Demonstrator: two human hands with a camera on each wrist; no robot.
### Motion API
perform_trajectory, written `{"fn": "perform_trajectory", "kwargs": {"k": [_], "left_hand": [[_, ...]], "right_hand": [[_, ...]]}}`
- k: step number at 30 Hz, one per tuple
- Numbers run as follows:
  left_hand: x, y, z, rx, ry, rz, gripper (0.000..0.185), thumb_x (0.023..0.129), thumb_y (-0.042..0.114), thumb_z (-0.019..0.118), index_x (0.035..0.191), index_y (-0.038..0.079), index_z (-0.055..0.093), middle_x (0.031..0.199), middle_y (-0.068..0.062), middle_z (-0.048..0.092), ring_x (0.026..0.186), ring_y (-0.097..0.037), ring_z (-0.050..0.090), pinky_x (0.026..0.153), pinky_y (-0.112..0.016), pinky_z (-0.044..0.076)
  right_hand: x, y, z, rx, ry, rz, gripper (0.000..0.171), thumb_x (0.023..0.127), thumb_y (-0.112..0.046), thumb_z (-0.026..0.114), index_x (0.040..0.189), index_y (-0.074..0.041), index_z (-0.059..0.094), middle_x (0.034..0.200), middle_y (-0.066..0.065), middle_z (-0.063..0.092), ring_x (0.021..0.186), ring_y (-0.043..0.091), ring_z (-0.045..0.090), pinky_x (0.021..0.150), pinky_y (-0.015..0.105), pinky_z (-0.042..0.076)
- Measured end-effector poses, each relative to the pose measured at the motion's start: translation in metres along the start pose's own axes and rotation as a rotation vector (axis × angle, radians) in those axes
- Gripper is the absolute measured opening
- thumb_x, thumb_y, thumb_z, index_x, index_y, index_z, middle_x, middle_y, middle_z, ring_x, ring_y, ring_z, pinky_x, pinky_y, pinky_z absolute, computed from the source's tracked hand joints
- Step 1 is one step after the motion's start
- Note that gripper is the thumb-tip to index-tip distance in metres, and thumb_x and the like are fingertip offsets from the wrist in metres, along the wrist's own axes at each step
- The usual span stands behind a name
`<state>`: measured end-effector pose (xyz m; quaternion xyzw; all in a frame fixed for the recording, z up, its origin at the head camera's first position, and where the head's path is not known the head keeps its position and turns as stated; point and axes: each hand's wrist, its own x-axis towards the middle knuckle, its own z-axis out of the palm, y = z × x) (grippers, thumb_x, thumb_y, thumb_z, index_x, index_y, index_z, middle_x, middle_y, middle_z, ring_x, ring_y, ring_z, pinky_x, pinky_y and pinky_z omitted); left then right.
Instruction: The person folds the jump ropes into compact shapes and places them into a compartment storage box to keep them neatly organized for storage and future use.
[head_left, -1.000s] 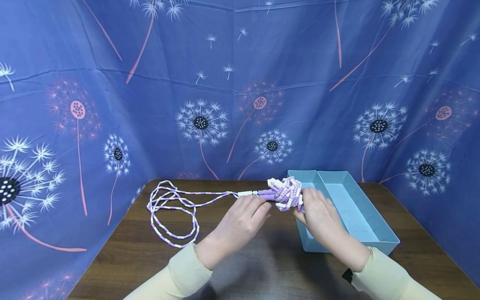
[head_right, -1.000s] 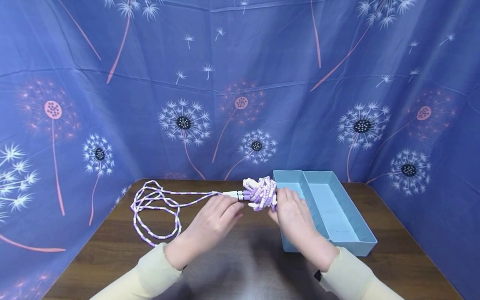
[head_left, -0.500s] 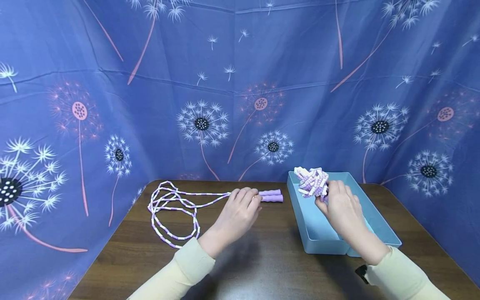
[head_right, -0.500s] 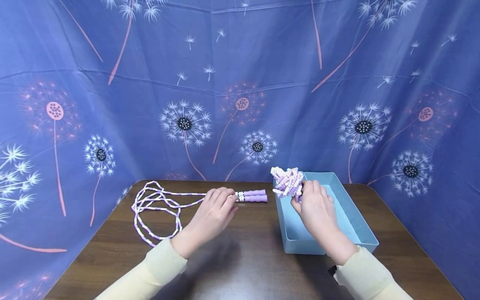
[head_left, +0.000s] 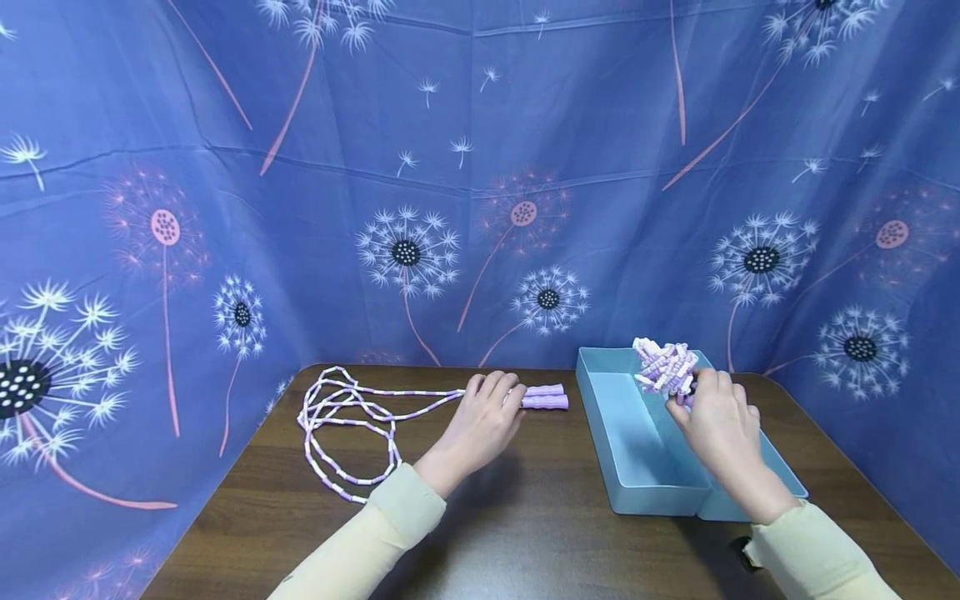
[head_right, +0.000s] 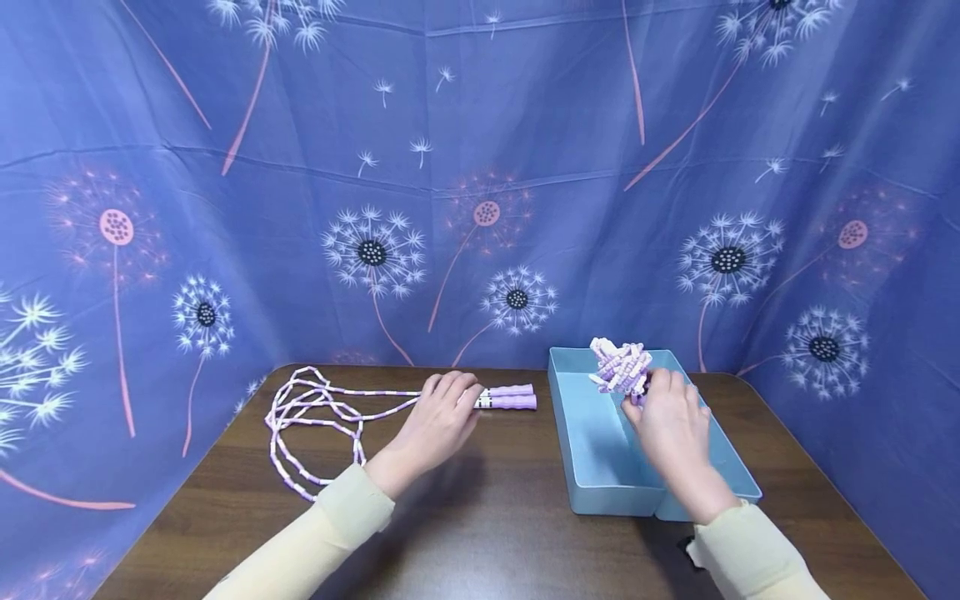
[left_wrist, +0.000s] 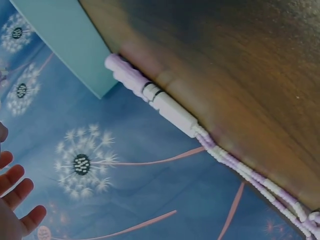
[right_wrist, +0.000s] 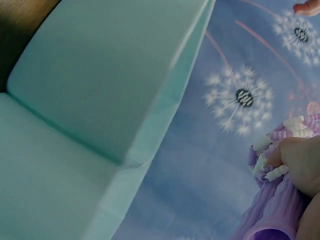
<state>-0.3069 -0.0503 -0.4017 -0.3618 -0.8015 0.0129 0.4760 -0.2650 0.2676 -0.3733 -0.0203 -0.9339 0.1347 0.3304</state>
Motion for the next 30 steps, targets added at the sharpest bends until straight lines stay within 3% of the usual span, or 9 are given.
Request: {"fn": "perform_trajectory", "kwargs": {"k": [7,11,23,30], "left_hand": [[-0.001,-0.002,0.022,0.020,-0.049,-0.025,0.030,0.081,0.028,0.067,0.103,0.010,0.058,0.108,-0.005,0.058,0.103,-0.023,0.053,0.084,-0.039,0.041],[-0.004,-0.005,0.034,0.019,-0.085,-0.041,0.030,0.080,0.028,0.067,0.101,0.010,0.057,0.108,-0.006,0.058,0.103,-0.023,0.053,0.084,-0.039,0.040],[-0.005,-0.008,0.068,0.048,-0.304,-0.038,0.026,0.082,0.029,0.062,0.103,0.013,0.056,0.114,-0.003,0.054,0.108,-0.021,0.048,0.086,-0.038,0.038],[-0.006,-0.007,0.087,0.053,-0.383,-0.045,0.026,0.083,0.030,0.060,0.103,0.014,0.054,0.110,-0.002,0.053,0.106,-0.020,0.047,0.085,-0.038,0.038]], "right_hand": [[0.000,0.021,0.007,-0.013,-0.010,0.083,0.048,0.080,-0.026,0.069,0.100,0.012,0.046,0.087,0.031,0.047,0.079,0.051,0.046,0.053,0.060,0.035],[-0.001,0.031,0.012,-0.027,-0.063,0.143,0.052,0.082,-0.027,0.067,0.102,0.014,0.043,0.090,0.033,0.045,0.081,0.055,0.044,0.056,0.064,0.034],[0.002,0.049,0.029,-0.049,-0.290,0.365,0.058,0.090,-0.027,0.058,0.108,0.022,0.032,0.096,0.042,0.035,0.093,0.064,0.035,0.071,0.075,0.028],[0.001,0.058,0.037,-0.049,-0.356,0.459,0.065,0.090,-0.027,0.055,0.116,0.025,0.028,0.104,0.046,0.033,0.099,0.066,0.034,0.077,0.078,0.028]]}}
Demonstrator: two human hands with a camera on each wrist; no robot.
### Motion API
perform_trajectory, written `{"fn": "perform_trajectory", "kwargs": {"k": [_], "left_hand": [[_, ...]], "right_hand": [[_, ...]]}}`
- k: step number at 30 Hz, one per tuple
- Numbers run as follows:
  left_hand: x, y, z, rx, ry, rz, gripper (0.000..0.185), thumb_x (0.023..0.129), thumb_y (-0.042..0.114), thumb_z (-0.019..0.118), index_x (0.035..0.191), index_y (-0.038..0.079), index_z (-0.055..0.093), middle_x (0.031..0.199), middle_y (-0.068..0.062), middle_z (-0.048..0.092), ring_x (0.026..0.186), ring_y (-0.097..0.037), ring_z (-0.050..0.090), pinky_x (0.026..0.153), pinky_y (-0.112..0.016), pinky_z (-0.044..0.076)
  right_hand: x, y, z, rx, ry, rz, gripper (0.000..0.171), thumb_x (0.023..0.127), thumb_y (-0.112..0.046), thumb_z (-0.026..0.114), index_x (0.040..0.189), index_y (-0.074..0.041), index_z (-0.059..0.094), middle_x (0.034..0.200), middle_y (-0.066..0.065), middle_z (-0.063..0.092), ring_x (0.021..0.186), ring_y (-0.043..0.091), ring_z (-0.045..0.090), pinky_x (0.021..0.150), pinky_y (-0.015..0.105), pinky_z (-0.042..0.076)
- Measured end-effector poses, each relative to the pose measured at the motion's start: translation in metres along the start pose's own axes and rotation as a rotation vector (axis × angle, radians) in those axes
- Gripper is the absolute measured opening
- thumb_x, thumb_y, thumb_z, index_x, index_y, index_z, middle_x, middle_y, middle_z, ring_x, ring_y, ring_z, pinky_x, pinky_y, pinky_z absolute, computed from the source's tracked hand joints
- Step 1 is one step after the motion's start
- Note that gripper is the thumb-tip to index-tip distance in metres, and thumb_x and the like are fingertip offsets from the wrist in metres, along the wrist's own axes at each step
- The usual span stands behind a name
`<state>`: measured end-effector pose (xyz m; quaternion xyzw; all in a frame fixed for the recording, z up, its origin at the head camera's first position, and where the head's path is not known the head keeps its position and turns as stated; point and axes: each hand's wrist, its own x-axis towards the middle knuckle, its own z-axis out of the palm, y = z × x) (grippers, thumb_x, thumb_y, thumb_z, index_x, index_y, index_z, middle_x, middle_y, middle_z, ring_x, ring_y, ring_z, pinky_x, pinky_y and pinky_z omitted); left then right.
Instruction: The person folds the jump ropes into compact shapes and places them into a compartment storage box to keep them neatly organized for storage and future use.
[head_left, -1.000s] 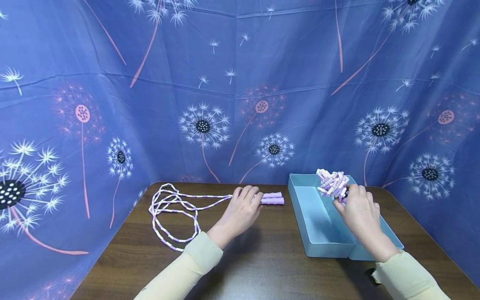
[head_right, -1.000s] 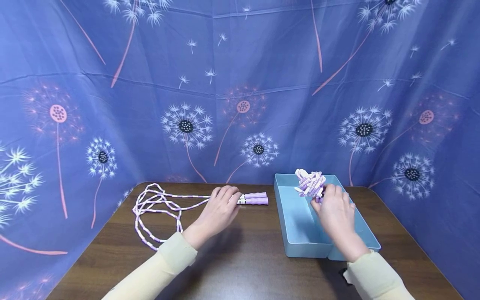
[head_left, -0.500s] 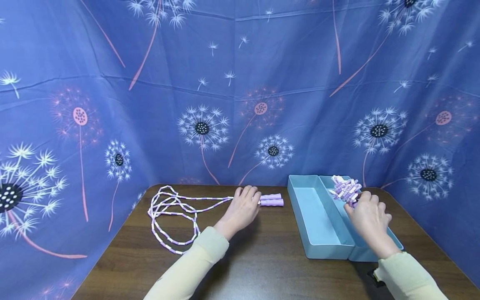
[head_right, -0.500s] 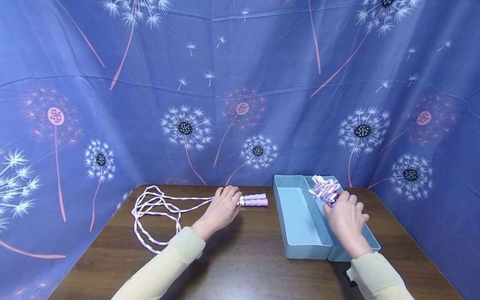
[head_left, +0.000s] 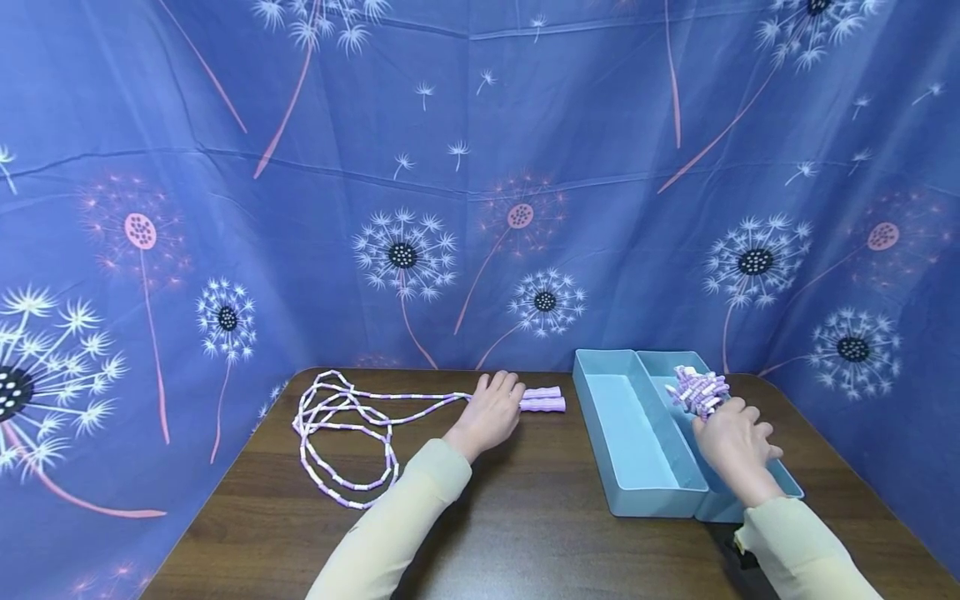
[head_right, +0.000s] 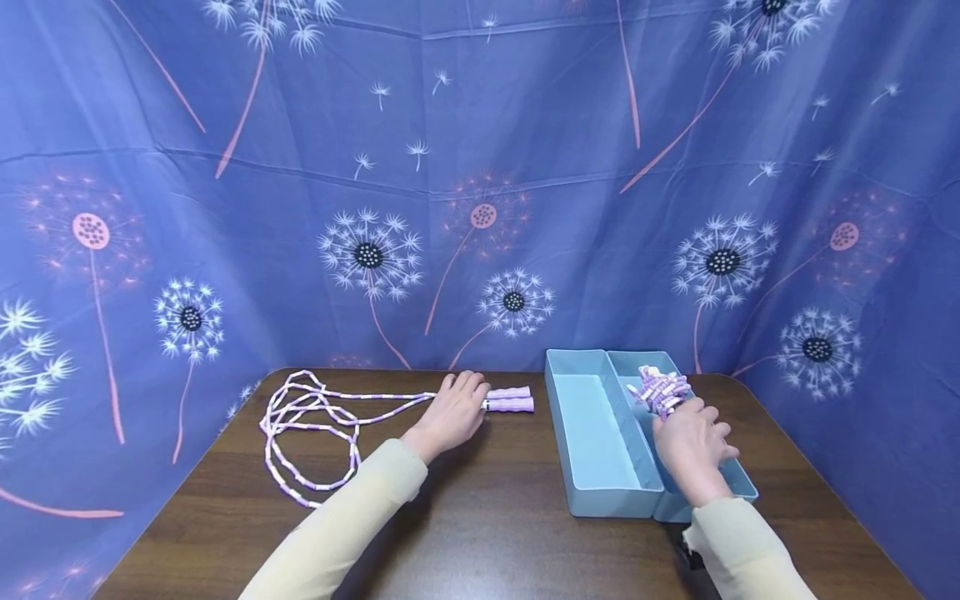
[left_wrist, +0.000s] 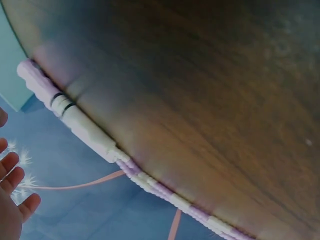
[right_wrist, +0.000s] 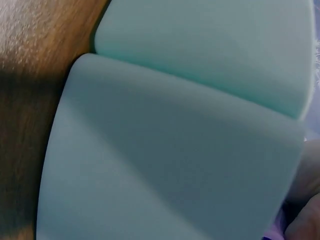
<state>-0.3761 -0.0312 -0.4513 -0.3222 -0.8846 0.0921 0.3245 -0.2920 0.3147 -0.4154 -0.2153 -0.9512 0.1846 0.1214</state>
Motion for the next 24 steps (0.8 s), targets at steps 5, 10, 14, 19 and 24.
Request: {"fn": "perform_trajectory", "kwargs": {"k": [5,10,14,19,24], "left_hand": [[0.001,0.000,0.013,-0.012,-0.046,0.005,0.028,0.084,0.032,0.061,0.103,0.014,0.052,0.108,-0.002,0.052,0.105,-0.021,0.047,0.085,-0.039,0.039],[0.003,0.000,0.021,-0.021,-0.150,0.009,0.030,0.086,0.032,0.059,0.109,0.015,0.051,0.112,-0.002,0.051,0.108,-0.020,0.045,0.085,-0.037,0.038],[0.005,0.000,0.026,-0.035,-0.216,0.019,0.029,0.087,0.028,0.057,0.111,0.015,0.050,0.114,-0.002,0.049,0.110,-0.020,0.043,0.086,-0.036,0.038],[0.006,0.000,0.030,-0.025,-0.262,-0.007,0.030,0.085,0.026,0.059,0.111,0.015,0.049,0.111,-0.002,0.049,0.108,-0.020,0.044,0.084,-0.035,0.039],[0.005,0.000,0.031,-0.024,-0.313,-0.050,0.039,0.085,0.029,0.060,0.119,0.014,0.049,0.116,-0.003,0.049,0.109,-0.020,0.046,0.085,-0.035,0.040]], "right_hand": [[0.005,0.004,0.004,-0.015,-0.040,0.052,0.066,0.090,-0.027,0.054,0.118,0.026,0.026,0.107,0.046,0.032,0.101,0.066,0.033,0.081,0.077,0.028],[0.007,0.007,0.012,-0.023,-0.081,0.084,0.069,0.091,-0.025,0.052,0.123,0.028,0.020,0.113,0.049,0.028,0.107,0.067,0.029,0.085,0.078,0.024],[0.006,0.009,0.018,-0.023,-0.130,0.105,0.071,0.092,-0.025,0.050,0.125,0.028,0.015,0.117,0.051,0.023,0.108,0.067,0.026,0.086,0.077,0.024],[0.008,0.009,0.022,-0.017,-0.157,0.121,0.071,0.094,-0.024,0.048,0.127,0.028,0.013,0.122,0.052,0.019,0.110,0.068,0.024,0.087,0.076,0.024],[0.012,0.012,0.026,-0.022,-0.159,0.115,0.067,0.093,-0.022,0.049,0.123,0.028,0.017,0.121,0.052,0.019,0.109,0.067,0.026,0.082,0.074,0.028]]}}
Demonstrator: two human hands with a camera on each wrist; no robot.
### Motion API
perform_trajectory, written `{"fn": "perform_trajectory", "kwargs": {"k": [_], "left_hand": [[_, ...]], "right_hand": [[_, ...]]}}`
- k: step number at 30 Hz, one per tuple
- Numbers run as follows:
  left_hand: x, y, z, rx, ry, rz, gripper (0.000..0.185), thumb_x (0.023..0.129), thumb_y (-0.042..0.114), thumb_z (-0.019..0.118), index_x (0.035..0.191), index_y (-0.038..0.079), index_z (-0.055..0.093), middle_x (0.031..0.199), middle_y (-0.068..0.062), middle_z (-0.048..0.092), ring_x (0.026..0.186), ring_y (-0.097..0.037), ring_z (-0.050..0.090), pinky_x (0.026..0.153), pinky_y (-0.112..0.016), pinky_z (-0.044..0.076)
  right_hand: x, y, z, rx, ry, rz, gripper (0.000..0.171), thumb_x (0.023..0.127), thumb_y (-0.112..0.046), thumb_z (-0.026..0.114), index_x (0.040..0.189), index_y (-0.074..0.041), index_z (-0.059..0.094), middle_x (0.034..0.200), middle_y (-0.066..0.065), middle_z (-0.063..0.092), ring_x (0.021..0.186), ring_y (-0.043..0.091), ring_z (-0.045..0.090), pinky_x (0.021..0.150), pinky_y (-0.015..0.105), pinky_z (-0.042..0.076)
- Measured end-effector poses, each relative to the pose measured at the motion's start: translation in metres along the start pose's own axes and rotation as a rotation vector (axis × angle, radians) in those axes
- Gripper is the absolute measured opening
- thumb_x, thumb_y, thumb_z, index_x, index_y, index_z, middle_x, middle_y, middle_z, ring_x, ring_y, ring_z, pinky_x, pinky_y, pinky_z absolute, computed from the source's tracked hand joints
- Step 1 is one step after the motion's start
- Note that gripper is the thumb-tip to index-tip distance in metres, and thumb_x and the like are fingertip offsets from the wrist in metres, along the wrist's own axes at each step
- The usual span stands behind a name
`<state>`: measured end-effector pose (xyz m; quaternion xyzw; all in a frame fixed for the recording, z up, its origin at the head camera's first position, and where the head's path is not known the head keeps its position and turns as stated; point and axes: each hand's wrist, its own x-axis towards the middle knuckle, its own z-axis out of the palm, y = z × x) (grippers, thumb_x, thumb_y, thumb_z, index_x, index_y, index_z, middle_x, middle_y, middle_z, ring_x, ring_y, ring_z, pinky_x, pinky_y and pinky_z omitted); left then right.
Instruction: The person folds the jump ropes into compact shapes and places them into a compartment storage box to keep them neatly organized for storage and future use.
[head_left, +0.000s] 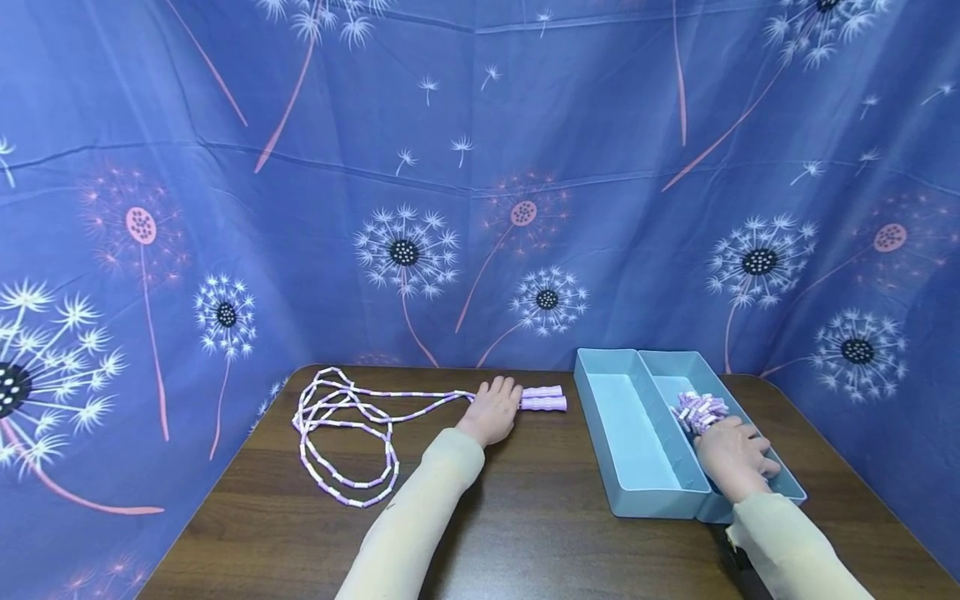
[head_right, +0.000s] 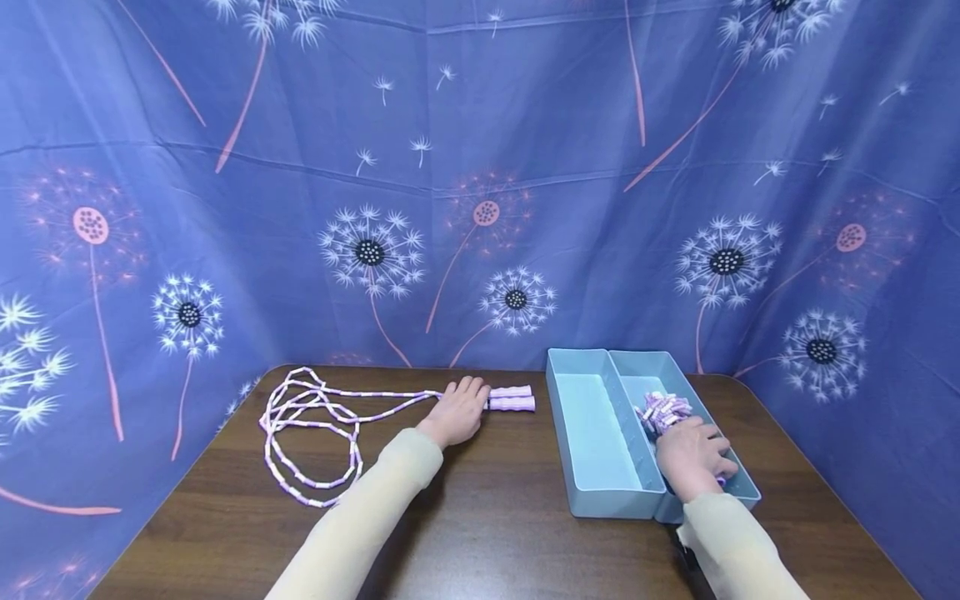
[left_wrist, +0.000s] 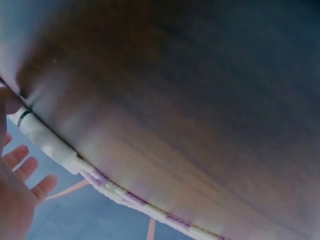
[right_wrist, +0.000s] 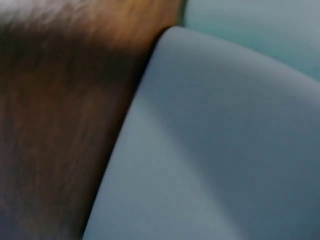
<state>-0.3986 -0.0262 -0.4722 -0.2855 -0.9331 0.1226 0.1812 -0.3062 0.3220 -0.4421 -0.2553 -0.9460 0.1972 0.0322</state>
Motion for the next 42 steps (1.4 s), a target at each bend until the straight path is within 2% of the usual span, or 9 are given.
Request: {"fn": "perform_trajectory", "kwargs": {"k": [4,10,15,23,28,34,39,42], "left_hand": [[-0.001,0.001,0.000,-0.016,-0.042,-0.022,0.041,0.088,0.028,0.057,0.125,0.013,0.047,0.119,-0.004,0.049,0.110,-0.020,0.046,0.087,-0.037,0.040],[-0.002,0.002,0.000,-0.037,-0.054,-0.017,0.020,0.093,0.021,0.047,0.112,0.014,0.050,0.110,-0.002,0.049,0.103,-0.020,0.047,0.083,-0.036,0.039],[-0.003,0.001,-0.002,-0.051,-0.055,-0.013,0.018,0.097,0.015,0.036,0.109,0.013,0.049,0.108,-0.002,0.049,0.102,-0.019,0.047,0.083,-0.035,0.039],[-0.003,0.003,-0.001,-0.033,-0.069,-0.012,0.018,0.092,0.018,0.048,0.108,0.011,0.053,0.106,-0.003,0.049,0.102,-0.019,0.046,0.082,-0.034,0.040],[-0.006,0.004,-0.002,0.003,-0.059,-0.012,0.017,0.089,0.021,0.052,0.103,0.012,0.054,0.100,-0.002,0.054,0.097,-0.018,0.048,0.079,-0.032,0.039],[-0.010,0.008,-0.006,0.003,-0.080,-0.029,0.015,0.093,0.018,0.045,0.102,0.011,0.054,0.095,-0.002,0.055,0.093,-0.018,0.049,0.079,-0.032,0.037],[-0.015,0.011,-0.003,-0.041,-0.072,-0.048,0.018,0.095,0.013,0.035,0.101,0.009,0.052,0.094,-0.003,0.052,0.091,-0.018,0.048,0.076,-0.031,0.036],[-0.019,0.012,-0.009,-0.064,-0.081,-0.059,0.020,0.096,0.012,0.033,0.100,0.008,0.052,0.094,-0.005,0.051,0.091,-0.020,0.049,0.074,-0.032,0.036]], "right_hand": [[0.002,0.002,0.001,-0.033,0.003,-0.024,0.064,0.092,-0.020,0.049,0.121,0.029,0.020,0.121,0.053,0.021,0.108,0.068,0.026,0.081,0.076,0.028],[0.003,0.001,0.002,-0.093,0.023,-0.083,0.060,0.089,-0.018,0.054,0.113,0.029,0.026,0.112,0.053,0.028,0.102,0.068,0.030,0.078,0.076,0.030],[0.004,0.002,0.004,-0.121,0.019,-0.107,0.060,0.089,-0.020,0.056,0.110,0.027,0.027,0.109,0.052,0.030,0.103,0.068,0.030,0.080,0.077,0.029],[0.004,0.007,0.003,-0.123,0.005,-0.134,0.068,0.087,-0.030,0.059,0.109,0.026,0.027,0.105,0.050,0.032,0.101,0.067,0.032,0.079,0.076,0.030],[0.002,0.008,0.001,-0.108,-0.009,-0.132,0.075,0.085,-0.036,0.060,0.111,0.025,0.025,0.109,0.050,0.031,0.104,0.066,0.031,0.081,0.076,0.029],[-0.003,0.008,-0.005,-0.111,-0.029,-0.136,0.078,0.084,-0.036,0.064,0.111,0.026,0.025,0.109,0.050,0.031,0.104,0.067,0.031,0.083,0.076,0.029],[-0.007,0.007,-0.012,-0.116,-0.035,-0.164,0.083,0.082,-0.039,0.065,0.112,0.027,0.025,0.109,0.050,0.032,0.104,0.067,0.032,0.080,0.075,0.031],[-0.011,0.004,-0.018,-0.124,-0.024,-0.196,0.081,0.081,-0.038,0.066,0.110,0.027,0.027,0.105,0.049,0.035,0.101,0.066,0.035,0.077,0.073,0.034]]}}
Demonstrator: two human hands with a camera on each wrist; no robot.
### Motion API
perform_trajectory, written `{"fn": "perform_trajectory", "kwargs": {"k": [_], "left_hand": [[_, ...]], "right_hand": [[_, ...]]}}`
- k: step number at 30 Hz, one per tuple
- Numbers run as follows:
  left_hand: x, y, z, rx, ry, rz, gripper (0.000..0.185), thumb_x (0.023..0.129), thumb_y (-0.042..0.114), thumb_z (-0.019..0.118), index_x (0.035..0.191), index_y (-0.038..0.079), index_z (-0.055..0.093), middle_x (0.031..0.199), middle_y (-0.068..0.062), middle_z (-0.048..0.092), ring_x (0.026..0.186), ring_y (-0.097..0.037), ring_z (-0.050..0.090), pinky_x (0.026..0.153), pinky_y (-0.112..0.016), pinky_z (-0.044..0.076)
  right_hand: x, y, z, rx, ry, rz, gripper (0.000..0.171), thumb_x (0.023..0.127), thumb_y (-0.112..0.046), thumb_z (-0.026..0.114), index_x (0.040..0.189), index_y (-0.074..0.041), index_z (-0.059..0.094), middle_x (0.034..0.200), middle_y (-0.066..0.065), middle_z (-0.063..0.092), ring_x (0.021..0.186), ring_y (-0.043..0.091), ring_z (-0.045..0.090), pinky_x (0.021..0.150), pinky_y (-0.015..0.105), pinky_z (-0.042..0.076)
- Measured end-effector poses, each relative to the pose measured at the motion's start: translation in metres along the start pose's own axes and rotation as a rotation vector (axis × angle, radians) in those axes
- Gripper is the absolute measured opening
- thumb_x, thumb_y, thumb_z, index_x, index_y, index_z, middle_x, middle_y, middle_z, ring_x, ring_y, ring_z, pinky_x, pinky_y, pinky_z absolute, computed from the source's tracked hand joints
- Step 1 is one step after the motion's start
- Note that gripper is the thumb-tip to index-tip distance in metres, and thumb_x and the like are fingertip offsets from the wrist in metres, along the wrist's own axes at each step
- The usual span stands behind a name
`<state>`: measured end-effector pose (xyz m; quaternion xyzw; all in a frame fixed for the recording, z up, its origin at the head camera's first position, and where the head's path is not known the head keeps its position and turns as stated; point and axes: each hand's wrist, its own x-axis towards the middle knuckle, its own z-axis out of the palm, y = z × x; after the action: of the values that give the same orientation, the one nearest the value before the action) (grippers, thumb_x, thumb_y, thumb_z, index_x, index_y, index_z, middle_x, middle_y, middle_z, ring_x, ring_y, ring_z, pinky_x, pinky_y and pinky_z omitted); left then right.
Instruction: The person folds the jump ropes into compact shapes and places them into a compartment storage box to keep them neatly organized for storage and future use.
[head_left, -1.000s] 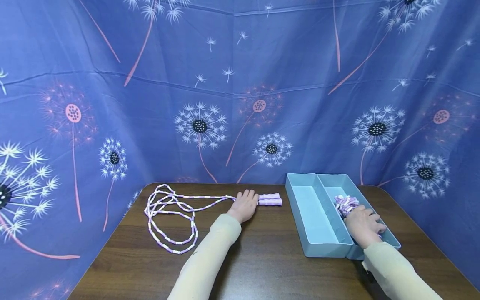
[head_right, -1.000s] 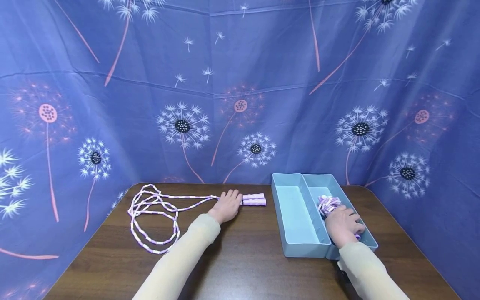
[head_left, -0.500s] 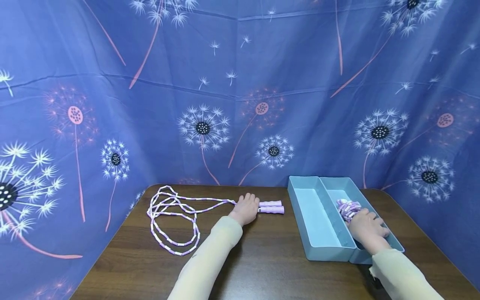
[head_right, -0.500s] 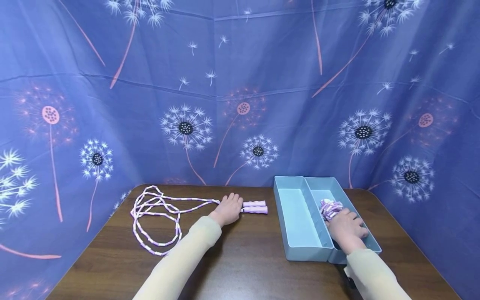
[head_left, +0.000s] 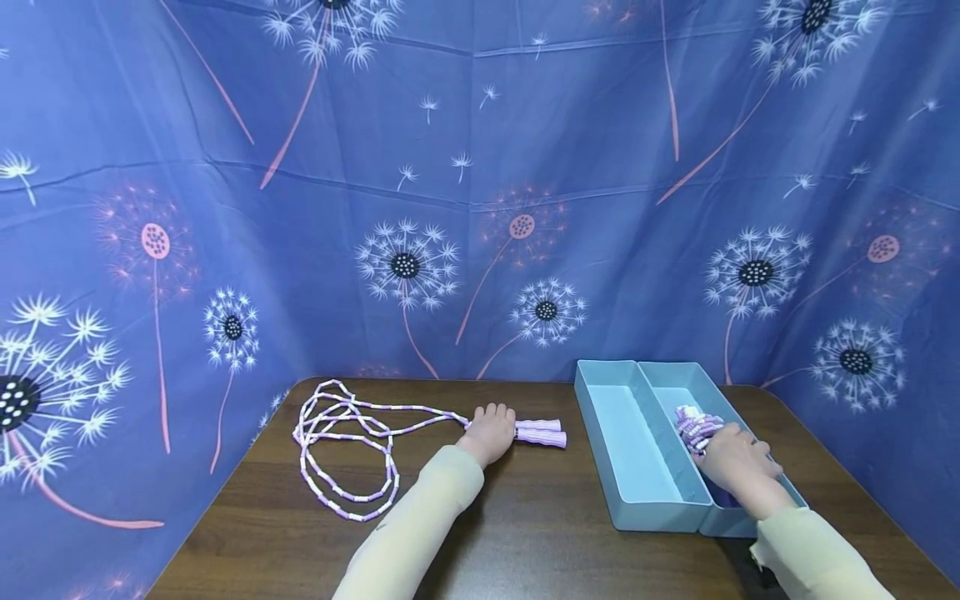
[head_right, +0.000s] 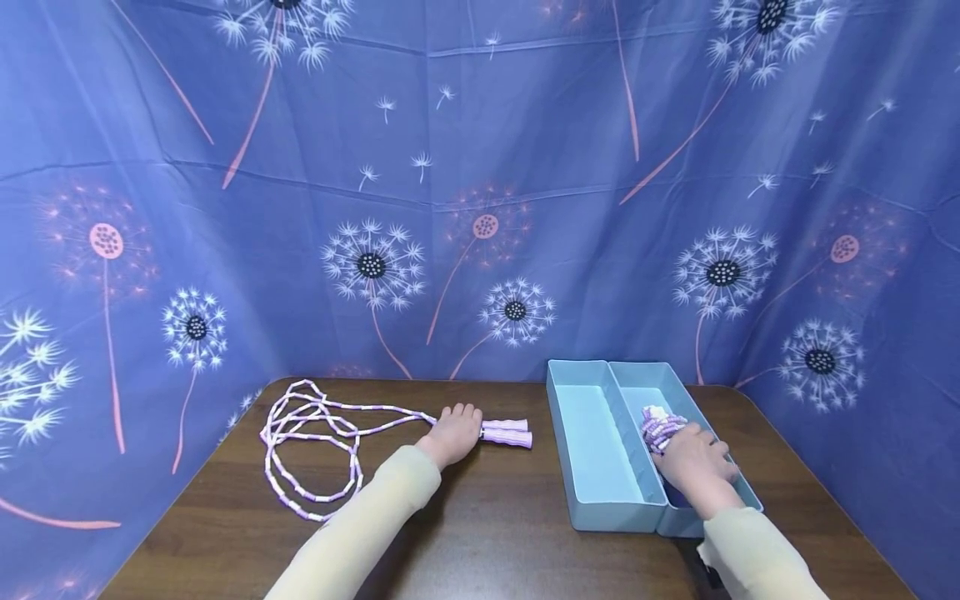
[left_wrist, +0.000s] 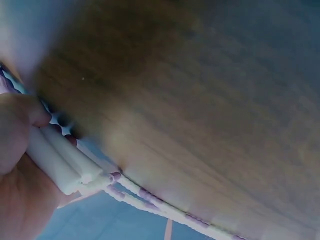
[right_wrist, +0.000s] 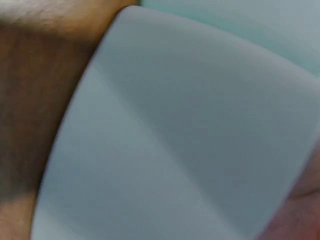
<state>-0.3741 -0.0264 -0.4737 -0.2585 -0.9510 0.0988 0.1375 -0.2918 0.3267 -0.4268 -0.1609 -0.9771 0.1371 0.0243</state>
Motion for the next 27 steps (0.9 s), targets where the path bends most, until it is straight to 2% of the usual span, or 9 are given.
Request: {"fn": "perform_trajectory", "kwargs": {"k": [6,10,16,19,24,27], "left_hand": [[-0.003,-0.001,-0.002,0.042,-0.004,-0.008,0.018,0.098,0.015,0.036,0.101,0.009,0.053,0.094,-0.004,0.052,0.087,-0.019,0.052,0.071,-0.033,0.039],[-0.004,-0.002,-0.007,0.077,0.034,0.005,0.015,0.097,0.016,0.038,0.098,0.011,0.052,0.091,-0.003,0.053,0.083,-0.018,0.054,0.068,-0.032,0.040],[-0.007,-0.004,-0.016,0.119,0.087,0.017,0.012,0.096,0.015,0.040,0.096,0.012,0.052,0.089,-0.002,0.057,0.083,-0.018,0.055,0.068,-0.032,0.040],[-0.008,-0.006,-0.020,0.132,0.111,0.017,0.011,0.096,0.016,0.041,0.095,0.012,0.052,0.088,-0.002,0.059,0.084,-0.018,0.055,0.069,-0.032,0.040],[-0.011,-0.008,-0.030,0.149,0.138,0.025,0.009,0.095,0.015,0.042,0.095,0.013,0.051,0.088,-0.001,0.058,0.084,-0.018,0.054,0.070,-0.033,0.039],[-0.013,-0.008,-0.037,0.166,0.151,0.032,0.007,0.094,0.015,0.044,0.095,0.013,0.051,0.087,0.000,0.056,0.085,-0.017,0.054,0.070,-0.033,0.039]], "right_hand": [[-0.009,-0.011,-0.015,0.011,0.062,-0.082,0.059,0.080,-0.027,0.064,0.099,0.021,0.035,0.092,0.041,0.040,0.091,0.061,0.040,0.068,0.068,0.036],[-0.015,-0.020,-0.020,0.011,0.122,-0.136,0.048,0.079,-0.021,0.062,0.094,0.017,0.038,0.088,0.038,0.042,0.085,0.058,0.042,0.063,0.066,0.037],[-0.022,-0.036,-0.029,0.014,0.204,-0.221,0.040,0.078,-0.020,0.062,0.088,0.012,0.040,0.085,0.034,0.046,0.080,0.055,0.046,0.056,0.062,0.038],[-0.027,-0.046,-0.034,0.013,0.228,-0.270,0.039,0.079,-0.020,0.060,0.094,0.011,0.042,0.087,0.031,0.047,0.081,0.053,0.046,0.056,0.061,0.038],[-0.037,-0.065,-0.042,0.012,0.264,-0.340,0.044,0.083,-0.021,0.057,0.113,0.008,0.045,0.100,0.030,0.049,0.091,0.053,0.045,0.062,0.060,0.038],[-0.042,-0.075,-0.046,0.014,0.296,-0.372,0.044,0.084,-0.022,0.056,0.117,0.006,0.046,0.105,0.029,0.050,0.094,0.051,0.045,0.065,0.058,0.038]]}}
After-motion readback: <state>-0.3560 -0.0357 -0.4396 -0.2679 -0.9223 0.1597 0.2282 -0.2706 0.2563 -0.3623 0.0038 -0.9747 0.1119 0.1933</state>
